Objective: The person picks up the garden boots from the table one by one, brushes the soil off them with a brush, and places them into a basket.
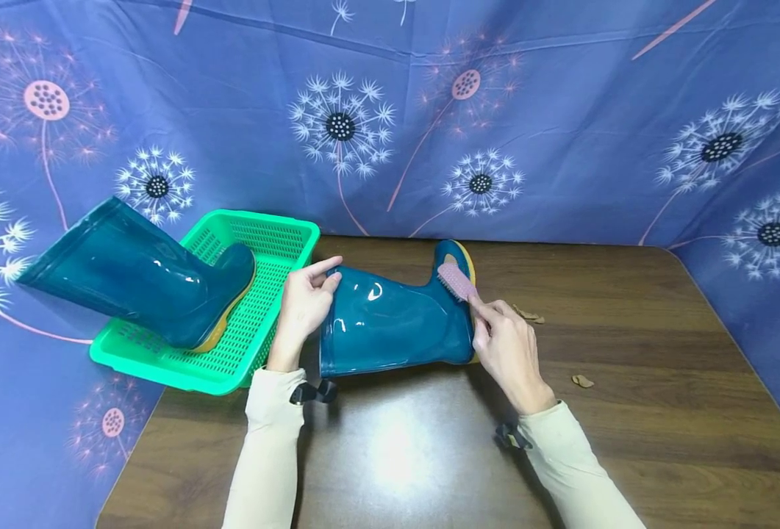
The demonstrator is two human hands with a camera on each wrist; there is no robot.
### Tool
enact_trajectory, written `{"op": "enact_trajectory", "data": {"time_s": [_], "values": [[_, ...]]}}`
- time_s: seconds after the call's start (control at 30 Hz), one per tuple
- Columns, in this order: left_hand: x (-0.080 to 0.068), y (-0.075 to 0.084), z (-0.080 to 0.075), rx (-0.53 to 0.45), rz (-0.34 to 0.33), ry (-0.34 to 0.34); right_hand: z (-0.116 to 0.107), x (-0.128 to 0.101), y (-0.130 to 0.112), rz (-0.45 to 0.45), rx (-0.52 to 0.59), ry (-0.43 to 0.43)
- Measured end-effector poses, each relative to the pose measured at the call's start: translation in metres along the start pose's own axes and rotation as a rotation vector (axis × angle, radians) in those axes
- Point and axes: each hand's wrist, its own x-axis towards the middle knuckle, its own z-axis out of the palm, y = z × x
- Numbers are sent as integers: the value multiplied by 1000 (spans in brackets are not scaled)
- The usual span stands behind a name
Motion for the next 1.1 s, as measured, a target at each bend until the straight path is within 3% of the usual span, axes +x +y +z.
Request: {"op": "enact_trajectory", "data": {"time_s": [0.1, 0.27, 0.5, 0.73, 0.97, 1.1], "values": [[0, 1, 1, -2, -2, -7, 2, -5, 3, 33, -5, 0], [0, 2, 1, -15, 7, -13, 3, -9, 6, 60, 15, 94], [0, 3, 2, -3, 5, -17, -1, -10, 8, 48, 73, 8], [0, 4, 2, -24, 18, -19, -8, -6, 9, 97, 65, 52], [0, 2, 0, -14, 3, -5, -7, -4, 13, 47, 96, -47], [-1, 2, 3, -14, 17, -7, -11, -3, 19, 74, 73, 3]]}}
